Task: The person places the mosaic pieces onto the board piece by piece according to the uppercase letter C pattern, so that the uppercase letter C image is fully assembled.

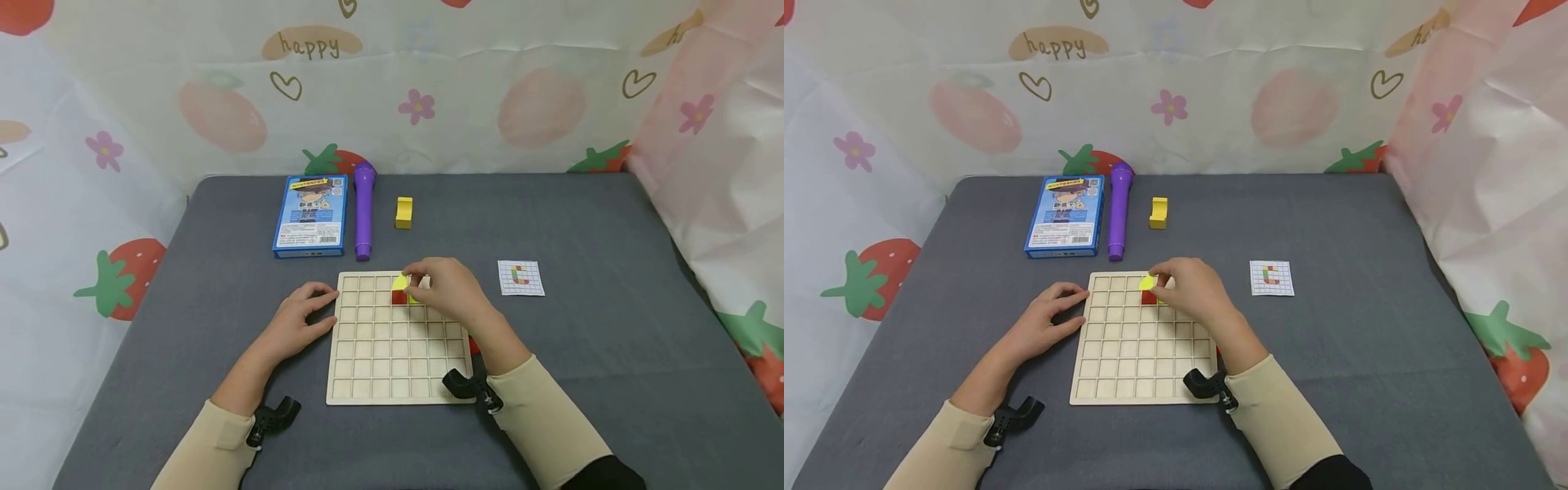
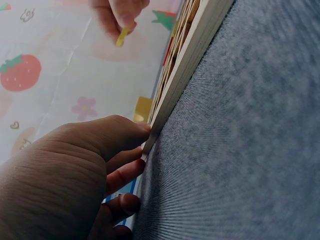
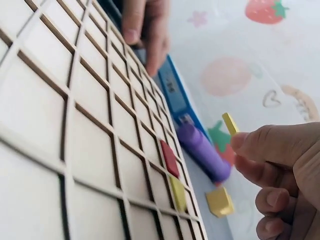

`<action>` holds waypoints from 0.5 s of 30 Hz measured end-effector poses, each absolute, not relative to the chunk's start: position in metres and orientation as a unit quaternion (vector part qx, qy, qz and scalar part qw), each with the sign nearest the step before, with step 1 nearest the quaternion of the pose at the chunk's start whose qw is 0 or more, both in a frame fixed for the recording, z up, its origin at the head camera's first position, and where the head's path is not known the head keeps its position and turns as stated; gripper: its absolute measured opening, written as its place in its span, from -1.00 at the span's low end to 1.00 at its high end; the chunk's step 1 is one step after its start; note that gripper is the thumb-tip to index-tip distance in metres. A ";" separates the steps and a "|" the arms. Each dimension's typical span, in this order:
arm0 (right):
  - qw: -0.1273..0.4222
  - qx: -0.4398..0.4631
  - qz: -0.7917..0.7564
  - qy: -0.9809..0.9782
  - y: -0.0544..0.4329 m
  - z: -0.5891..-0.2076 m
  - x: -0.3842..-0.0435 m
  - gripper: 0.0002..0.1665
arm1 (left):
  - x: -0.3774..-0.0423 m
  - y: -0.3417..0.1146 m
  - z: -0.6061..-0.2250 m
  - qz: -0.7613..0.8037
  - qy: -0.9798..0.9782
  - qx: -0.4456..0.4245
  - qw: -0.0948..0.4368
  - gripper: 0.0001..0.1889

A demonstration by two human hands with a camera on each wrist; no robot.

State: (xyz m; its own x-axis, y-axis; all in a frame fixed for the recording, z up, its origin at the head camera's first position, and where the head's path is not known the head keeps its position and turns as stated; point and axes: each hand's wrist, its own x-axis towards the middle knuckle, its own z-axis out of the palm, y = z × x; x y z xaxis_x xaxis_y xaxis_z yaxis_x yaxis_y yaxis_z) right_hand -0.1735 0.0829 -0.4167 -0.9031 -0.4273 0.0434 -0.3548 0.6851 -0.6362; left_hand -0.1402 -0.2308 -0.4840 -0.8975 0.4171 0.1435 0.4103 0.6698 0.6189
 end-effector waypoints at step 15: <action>0.089 -0.187 -0.241 0.948 0.041 -0.438 -0.177 -0.71 | -0.140 -0.232 -0.483 0.335 0.915 0.223 0.009 -0.46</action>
State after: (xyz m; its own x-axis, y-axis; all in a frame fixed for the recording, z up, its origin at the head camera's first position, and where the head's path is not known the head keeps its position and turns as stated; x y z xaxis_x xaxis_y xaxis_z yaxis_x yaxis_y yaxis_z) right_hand -0.1769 0.0410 -0.4381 -0.9144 -0.3970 -0.0795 -0.3106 0.8138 -0.4912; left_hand -0.1401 -0.2325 -0.4832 -0.9003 0.4142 0.1340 0.4027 0.6754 0.6178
